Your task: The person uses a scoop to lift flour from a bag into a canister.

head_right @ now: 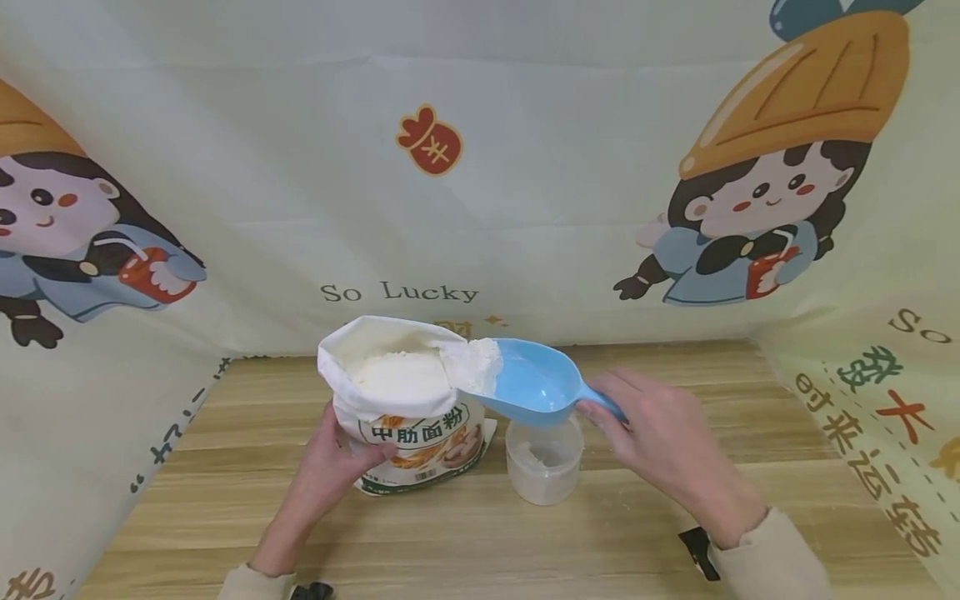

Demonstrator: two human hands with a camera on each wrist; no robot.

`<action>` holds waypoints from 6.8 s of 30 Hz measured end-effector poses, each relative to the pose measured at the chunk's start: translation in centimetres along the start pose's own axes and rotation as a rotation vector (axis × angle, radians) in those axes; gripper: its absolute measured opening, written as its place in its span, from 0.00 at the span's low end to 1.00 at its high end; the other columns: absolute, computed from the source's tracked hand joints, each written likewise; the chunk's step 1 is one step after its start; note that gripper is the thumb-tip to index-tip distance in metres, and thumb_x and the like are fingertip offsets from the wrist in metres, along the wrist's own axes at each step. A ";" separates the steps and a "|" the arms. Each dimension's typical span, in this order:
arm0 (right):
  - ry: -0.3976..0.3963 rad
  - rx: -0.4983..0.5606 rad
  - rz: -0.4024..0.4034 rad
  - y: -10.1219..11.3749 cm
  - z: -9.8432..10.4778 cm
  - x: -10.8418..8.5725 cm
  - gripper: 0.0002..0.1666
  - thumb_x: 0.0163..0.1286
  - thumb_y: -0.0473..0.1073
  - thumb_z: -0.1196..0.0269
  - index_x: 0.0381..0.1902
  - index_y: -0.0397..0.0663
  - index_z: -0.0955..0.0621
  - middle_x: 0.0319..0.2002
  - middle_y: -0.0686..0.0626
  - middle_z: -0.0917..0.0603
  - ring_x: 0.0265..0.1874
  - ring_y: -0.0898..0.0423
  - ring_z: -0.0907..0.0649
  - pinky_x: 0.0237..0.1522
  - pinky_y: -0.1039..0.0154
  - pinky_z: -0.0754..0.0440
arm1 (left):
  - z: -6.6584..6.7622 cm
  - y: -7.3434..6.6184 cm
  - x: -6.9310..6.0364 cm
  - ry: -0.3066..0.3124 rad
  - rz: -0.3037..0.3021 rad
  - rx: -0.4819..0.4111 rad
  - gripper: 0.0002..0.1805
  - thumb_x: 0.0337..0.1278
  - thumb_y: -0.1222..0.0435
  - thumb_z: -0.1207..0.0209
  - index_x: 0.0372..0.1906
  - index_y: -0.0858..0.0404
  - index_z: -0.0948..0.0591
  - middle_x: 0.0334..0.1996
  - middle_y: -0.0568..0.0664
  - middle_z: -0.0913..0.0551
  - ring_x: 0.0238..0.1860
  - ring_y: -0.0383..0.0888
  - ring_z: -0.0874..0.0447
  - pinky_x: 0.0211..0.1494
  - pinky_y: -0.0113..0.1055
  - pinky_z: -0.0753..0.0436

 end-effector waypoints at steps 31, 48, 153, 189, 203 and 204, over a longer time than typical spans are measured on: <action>0.199 -0.232 -0.057 -4.5 2.6 -5.8 0.16 0.65 0.56 0.27 0.43 0.54 0.12 0.38 0.53 0.10 0.23 0.59 0.16 0.17 0.65 0.27 | 0.1 0.2 0.1 -0.007 0.025 0.038 0.58 0.41 0.62 0.18 0.78 0.55 0.40 0.66 0.54 0.25 0.67 0.58 0.27 0.72 0.63 0.32; 0.288 -0.259 0.013 -4.3 2.8 -4.5 0.15 0.64 0.57 0.28 0.41 0.55 0.12 0.26 0.67 0.25 0.19 0.71 0.34 0.16 0.71 0.36 | 0.1 0.2 0.0 0.000 0.025 0.032 0.57 0.42 0.60 0.18 0.78 0.55 0.39 0.65 0.53 0.24 0.67 0.57 0.27 0.72 0.64 0.33; 0.442 -0.381 0.087 -0.8 1.9 1.4 0.13 0.55 0.51 0.20 0.29 0.55 0.14 0.20 0.60 0.30 0.16 0.61 0.34 0.13 0.63 0.35 | 0.1 0.3 -0.1 0.003 0.028 0.031 0.56 0.42 0.61 0.18 0.77 0.55 0.39 0.65 0.53 0.25 0.68 0.58 0.28 0.72 0.64 0.32; 0.111 -0.171 0.016 -0.5 2.6 0.1 0.15 0.78 0.57 0.39 0.37 0.54 0.20 0.23 0.63 0.30 0.19 0.66 0.34 0.17 0.68 0.38 | 0.1 0.3 -0.1 -0.008 0.044 0.040 0.58 0.42 0.60 0.19 0.78 0.55 0.40 0.66 0.54 0.25 0.68 0.59 0.28 0.72 0.65 0.33; 0.112 -0.140 0.064 2.2 2.6 4.4 0.20 0.80 0.59 0.43 0.41 0.51 0.17 0.26 0.59 0.23 0.20 0.63 0.31 0.18 0.66 0.35 | 0.1 0.4 -0.1 -0.007 0.051 0.045 0.57 0.43 0.62 0.19 0.78 0.56 0.41 0.66 0.55 0.25 0.68 0.59 0.27 0.72 0.65 0.33; 0.111 -0.143 0.074 2.4 2.6 4.7 0.23 0.81 0.62 0.47 0.40 0.52 0.17 0.25 0.60 0.25 0.19 0.64 0.32 0.17 0.66 0.36 | 0.1 0.4 -0.1 -0.007 0.051 0.044 0.57 0.43 0.62 0.19 0.78 0.56 0.40 0.66 0.54 0.25 0.68 0.59 0.27 0.72 0.65 0.33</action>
Point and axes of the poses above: each hand's wrist, its own x-axis towards the middle knuckle, its own z-axis out of the back of the hand, y = z × x, the point moved 5 cm from there along x, towards the middle knuckle
